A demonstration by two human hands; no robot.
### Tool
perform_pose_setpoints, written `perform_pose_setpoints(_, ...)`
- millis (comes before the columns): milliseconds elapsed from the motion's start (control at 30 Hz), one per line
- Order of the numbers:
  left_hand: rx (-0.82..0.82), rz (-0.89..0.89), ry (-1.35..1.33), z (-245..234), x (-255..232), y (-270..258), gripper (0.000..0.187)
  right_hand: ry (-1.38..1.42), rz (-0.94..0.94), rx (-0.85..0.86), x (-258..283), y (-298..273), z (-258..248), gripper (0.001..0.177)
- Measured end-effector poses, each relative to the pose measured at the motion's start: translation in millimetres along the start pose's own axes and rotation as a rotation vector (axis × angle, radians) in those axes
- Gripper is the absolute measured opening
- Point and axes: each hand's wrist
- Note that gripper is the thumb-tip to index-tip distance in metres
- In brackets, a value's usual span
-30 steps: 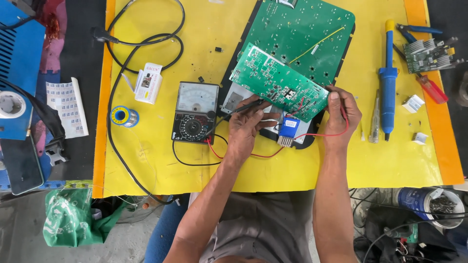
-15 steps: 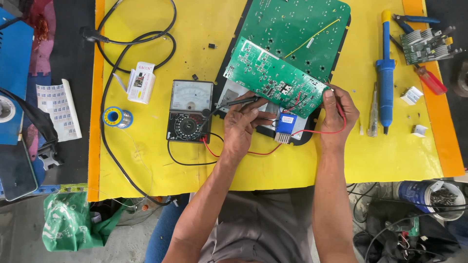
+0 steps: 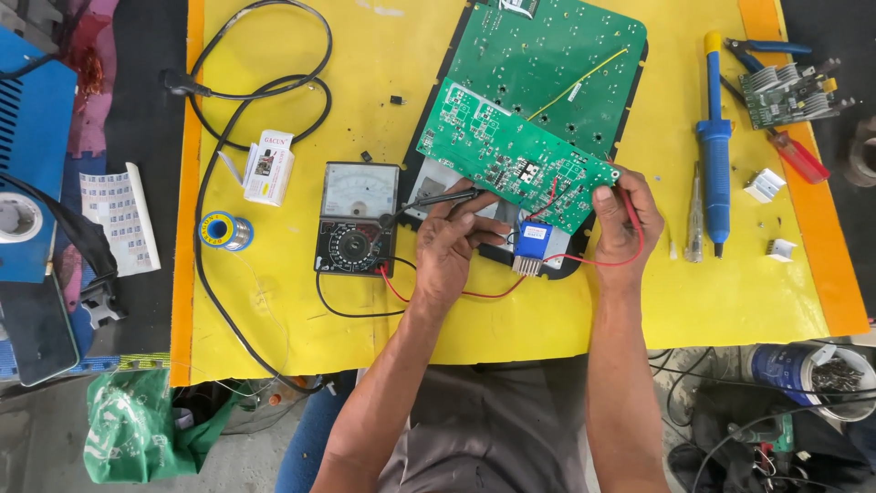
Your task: The person uses a multimeter to test a green circuit board, touching probes to various points on the board. They then use a screwdriver to adjust components on the board while it rests on a yellow workbench.
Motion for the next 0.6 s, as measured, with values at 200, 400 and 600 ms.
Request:
perform_pose_setpoints(200, 0.011, 0.021, 0.001, 10, -4, -1, 0.059, 0.005, 0.105, -0.002, -10, -2, 0, 0.023)
perform_pose_setpoints(400, 0.012, 0.027, 0.013, 12, -4, -3, 0.06, -0.039, 0.131, -0.013, -53, -9, -14, 0.025)
perform_pose_setpoints(600, 0.017, 0.06, 0.019, 5, 4, -2, 0.06, -0.076, 0.093, -0.024, -56, -11, -15, 0.022)
Point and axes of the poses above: each hand's wrist, its own y-axis towards the middle knuckle, its own z-axis out of the palm, x = y × z, and after that the axes turned 9 degrees about -y, right-handed
